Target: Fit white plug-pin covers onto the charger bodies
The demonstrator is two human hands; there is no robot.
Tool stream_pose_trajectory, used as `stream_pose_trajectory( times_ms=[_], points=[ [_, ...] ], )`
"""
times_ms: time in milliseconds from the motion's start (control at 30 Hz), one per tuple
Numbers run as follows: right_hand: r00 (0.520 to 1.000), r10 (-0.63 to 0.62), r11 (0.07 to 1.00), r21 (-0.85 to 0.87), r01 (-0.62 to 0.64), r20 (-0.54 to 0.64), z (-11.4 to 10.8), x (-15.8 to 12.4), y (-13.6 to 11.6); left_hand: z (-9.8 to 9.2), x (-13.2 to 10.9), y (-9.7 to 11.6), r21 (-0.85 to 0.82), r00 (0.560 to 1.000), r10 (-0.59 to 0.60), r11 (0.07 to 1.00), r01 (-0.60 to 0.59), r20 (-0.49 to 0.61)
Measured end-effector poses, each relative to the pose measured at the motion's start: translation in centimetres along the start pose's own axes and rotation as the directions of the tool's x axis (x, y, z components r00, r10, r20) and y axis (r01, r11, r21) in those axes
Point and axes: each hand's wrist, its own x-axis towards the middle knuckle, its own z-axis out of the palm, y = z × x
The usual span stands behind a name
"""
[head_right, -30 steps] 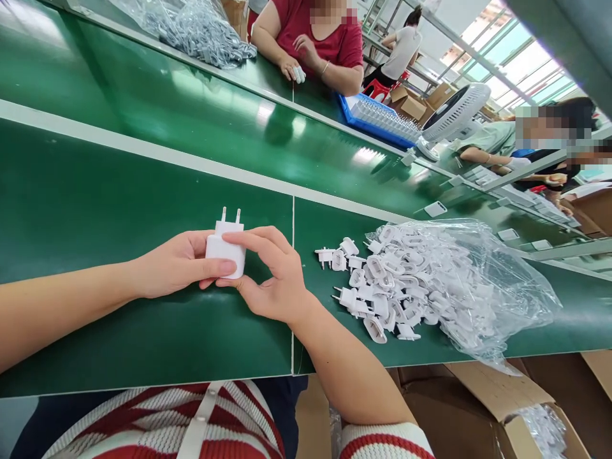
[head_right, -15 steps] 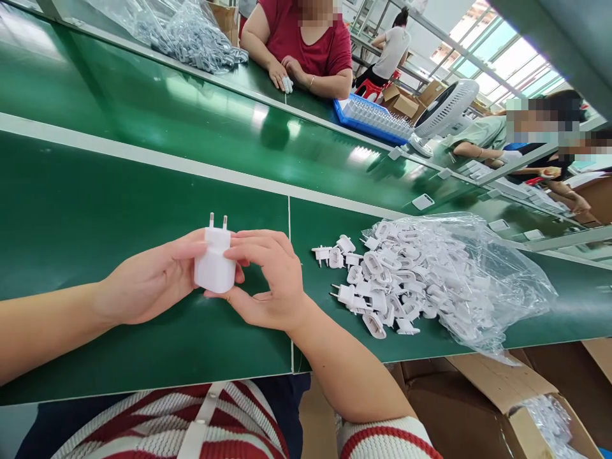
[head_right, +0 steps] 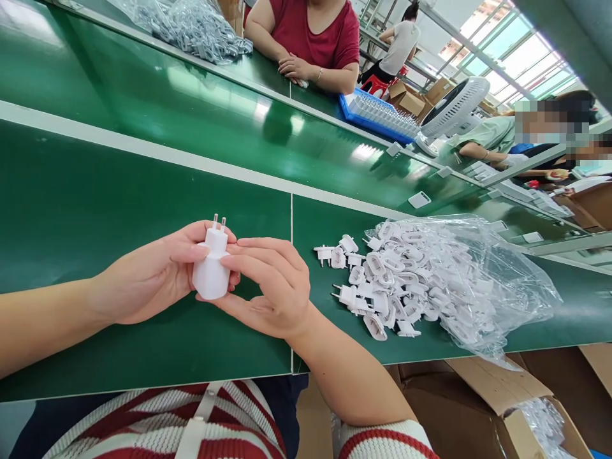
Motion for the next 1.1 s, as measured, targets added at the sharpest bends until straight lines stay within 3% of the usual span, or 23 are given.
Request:
stream_pose_trajectory(
  times_ms=[167,267,333,400,500,600,667,767,933,1100],
  points=[
    [0.999,-0.039,0.999,0.016,0.039,-0.019,-0.1,-0.2,0.2,0.5,-0.2,0.4,-0.045,1.000,-0.023,0.999,0.023,0.012],
    [0.992,0.122,0.974,0.191,-0.124,0.021,-0.2,-0.5,0.4,0.5,-0.3,0.2,-0.036,1.000,-0.014,0.999,0.014,-0.003],
    [0.927,0.367,0.862,0.346,-0.372,0.081,-0.1,-0.6,0.5,0.3,-0.3,-0.3,0.007,1.000,0.020,1.000,-0.020,-0.012],
    [0.809,0.568,0.702,0.426,-0.571,0.147,0.0,-0.6,0.4,0.1,-0.4,-1.0,0.078,0.998,0.055,0.995,-0.055,-0.009],
    [0.688,0.697,0.567,0.431,-0.702,0.202,0.1,-0.3,0.1,-0.2,-0.5,-1.8,0.292,0.996,0.091,0.952,-0.092,0.018],
    [0.627,0.750,0.512,0.414,-0.752,0.211,0.1,0.1,-0.4,-0.3,-0.7,-2.1,0.498,0.990,0.119,0.856,-0.141,0.075],
    [0.636,0.751,0.527,0.421,-0.738,0.175,0.0,0.2,-0.5,-0.3,-0.7,-1.9,0.513,0.988,0.127,0.844,-0.156,0.092],
    [0.671,0.730,0.548,0.475,-0.688,0.130,-0.1,0.0,-0.4,-0.1,-0.7,-1.6,0.404,0.990,0.110,0.904,-0.139,0.094],
    [0.697,0.696,0.514,0.558,-0.651,0.172,-0.2,-0.6,0.3,-0.1,-0.7,-1.2,0.270,0.992,0.071,0.958,-0.096,0.099],
    [0.744,0.652,0.600,0.502,-0.623,0.143,-0.2,-0.4,0.1,-0.2,-0.8,-1.3,0.272,0.993,0.073,0.957,-0.095,0.089]
  ],
)
